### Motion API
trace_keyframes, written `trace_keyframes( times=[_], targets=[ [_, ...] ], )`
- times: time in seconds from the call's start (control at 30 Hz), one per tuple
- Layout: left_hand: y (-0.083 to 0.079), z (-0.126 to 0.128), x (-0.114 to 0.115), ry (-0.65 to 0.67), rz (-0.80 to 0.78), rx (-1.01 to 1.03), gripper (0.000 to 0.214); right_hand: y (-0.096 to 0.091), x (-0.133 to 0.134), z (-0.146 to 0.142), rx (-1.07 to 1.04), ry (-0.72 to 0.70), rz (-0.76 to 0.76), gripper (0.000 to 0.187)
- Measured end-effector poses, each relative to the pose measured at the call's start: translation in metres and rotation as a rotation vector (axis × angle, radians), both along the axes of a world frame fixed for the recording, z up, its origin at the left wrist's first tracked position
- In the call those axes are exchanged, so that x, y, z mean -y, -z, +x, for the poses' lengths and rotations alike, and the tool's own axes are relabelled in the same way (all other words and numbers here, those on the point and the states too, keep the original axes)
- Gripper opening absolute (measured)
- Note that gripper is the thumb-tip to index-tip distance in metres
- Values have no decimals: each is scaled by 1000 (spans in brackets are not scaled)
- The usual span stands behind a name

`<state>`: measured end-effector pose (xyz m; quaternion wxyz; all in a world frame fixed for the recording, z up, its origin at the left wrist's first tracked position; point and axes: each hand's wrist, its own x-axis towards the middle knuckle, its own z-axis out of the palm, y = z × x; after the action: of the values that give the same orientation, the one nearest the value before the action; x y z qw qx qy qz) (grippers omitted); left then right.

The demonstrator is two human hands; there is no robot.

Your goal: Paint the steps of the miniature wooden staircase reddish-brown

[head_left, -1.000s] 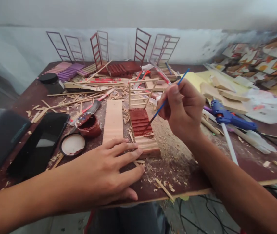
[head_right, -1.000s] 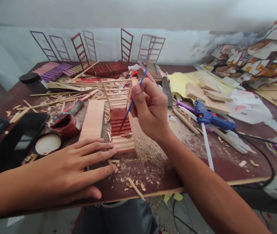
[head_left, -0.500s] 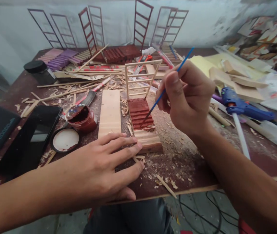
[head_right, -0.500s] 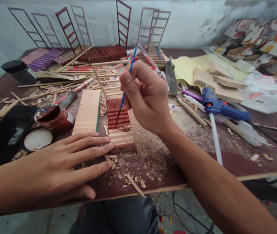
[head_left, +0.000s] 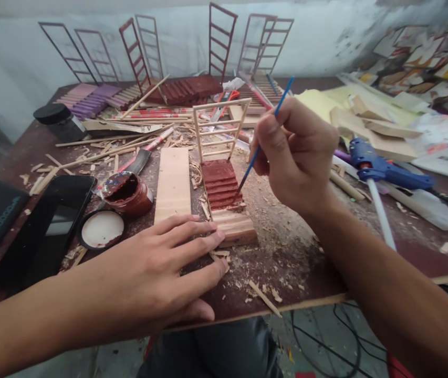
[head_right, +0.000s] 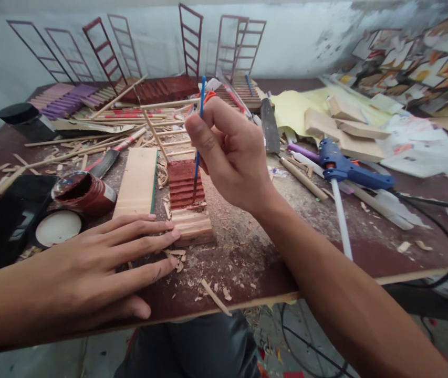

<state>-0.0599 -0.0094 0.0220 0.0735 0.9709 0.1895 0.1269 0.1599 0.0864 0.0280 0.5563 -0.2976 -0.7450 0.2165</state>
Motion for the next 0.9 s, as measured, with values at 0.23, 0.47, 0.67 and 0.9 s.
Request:
trace_keyframes(
  times=[0.23, 0.47, 0.67, 0.9],
  targets=[
    [0, -1, 1, -3, -3, 2, 36, 2, -5, 4, 46, 51, 64, 35],
    [-3, 0, 1, -10, -13, -14, 37, 2, -8, 7, 73, 91, 155, 34],
    [-2, 1, 0, 2, -7, -9, 37, -3, -1, 9, 108, 102, 148, 32],
    [-2, 1, 1, 0, 2, 3, 36, 0, -2, 6, 88, 26, 184, 31]
  ],
)
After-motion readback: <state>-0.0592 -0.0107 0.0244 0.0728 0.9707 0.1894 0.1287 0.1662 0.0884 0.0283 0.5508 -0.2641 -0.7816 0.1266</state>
